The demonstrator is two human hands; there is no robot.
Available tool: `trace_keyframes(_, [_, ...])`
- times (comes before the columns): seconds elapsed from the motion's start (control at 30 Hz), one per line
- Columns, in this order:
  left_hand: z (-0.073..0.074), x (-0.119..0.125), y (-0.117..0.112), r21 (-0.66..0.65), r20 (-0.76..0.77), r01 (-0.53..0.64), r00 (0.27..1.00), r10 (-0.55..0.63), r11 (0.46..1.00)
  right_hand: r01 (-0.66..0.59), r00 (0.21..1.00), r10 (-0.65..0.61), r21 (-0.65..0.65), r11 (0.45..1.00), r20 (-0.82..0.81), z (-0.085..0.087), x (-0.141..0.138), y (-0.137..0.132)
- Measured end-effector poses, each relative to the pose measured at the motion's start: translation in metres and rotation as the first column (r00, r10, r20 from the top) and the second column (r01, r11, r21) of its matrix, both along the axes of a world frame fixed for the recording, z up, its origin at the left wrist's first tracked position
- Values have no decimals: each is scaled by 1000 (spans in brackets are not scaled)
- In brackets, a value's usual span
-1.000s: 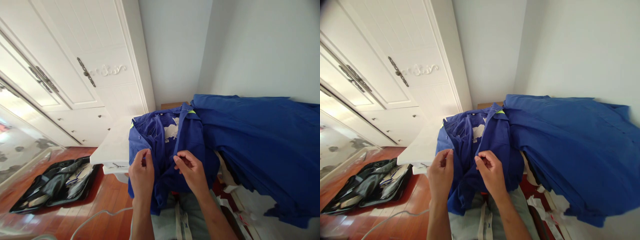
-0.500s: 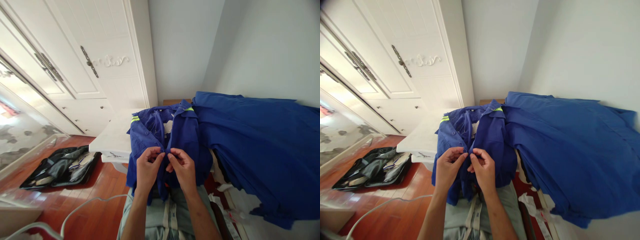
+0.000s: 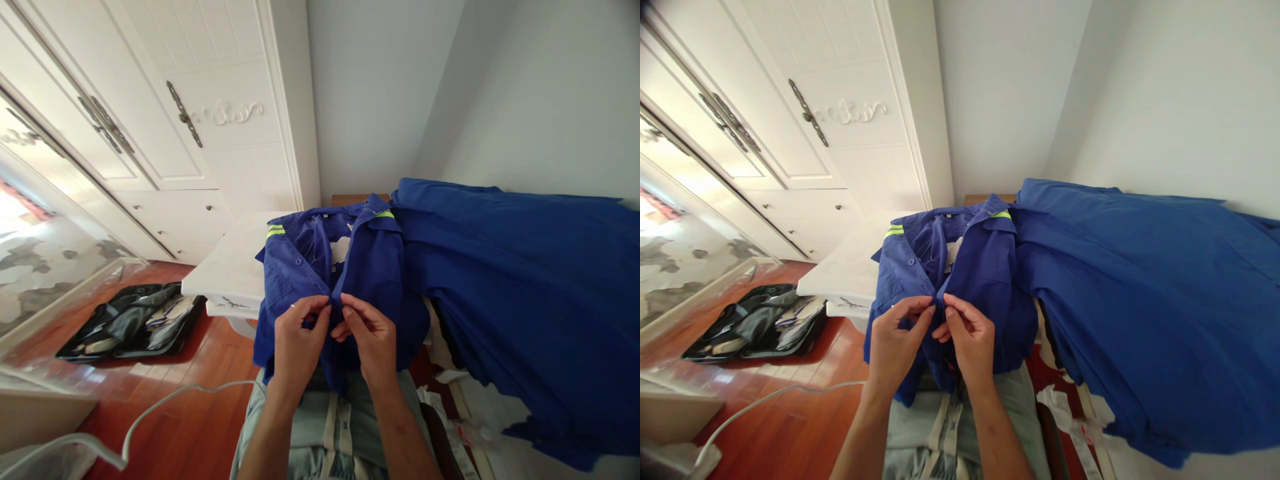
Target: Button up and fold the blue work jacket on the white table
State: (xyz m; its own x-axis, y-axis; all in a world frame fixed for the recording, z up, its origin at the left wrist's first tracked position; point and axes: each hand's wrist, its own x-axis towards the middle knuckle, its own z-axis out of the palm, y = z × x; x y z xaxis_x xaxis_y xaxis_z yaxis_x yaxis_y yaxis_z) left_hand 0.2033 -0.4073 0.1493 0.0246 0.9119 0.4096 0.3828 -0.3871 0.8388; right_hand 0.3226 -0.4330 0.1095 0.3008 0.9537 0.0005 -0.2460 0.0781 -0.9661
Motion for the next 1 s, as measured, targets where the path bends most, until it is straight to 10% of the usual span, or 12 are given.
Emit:
trace_keyframes(0.67, [-6, 2, 3, -156, 193, 142, 975, -111, 977, 47, 858, -141, 198, 979, 493, -3, 5, 8])
trace_keyframes(1.0, [-11, 4, 10, -246, 376, 219, 919, -115, 944, -67, 914, -6, 166, 984, 405, -5, 7, 11])
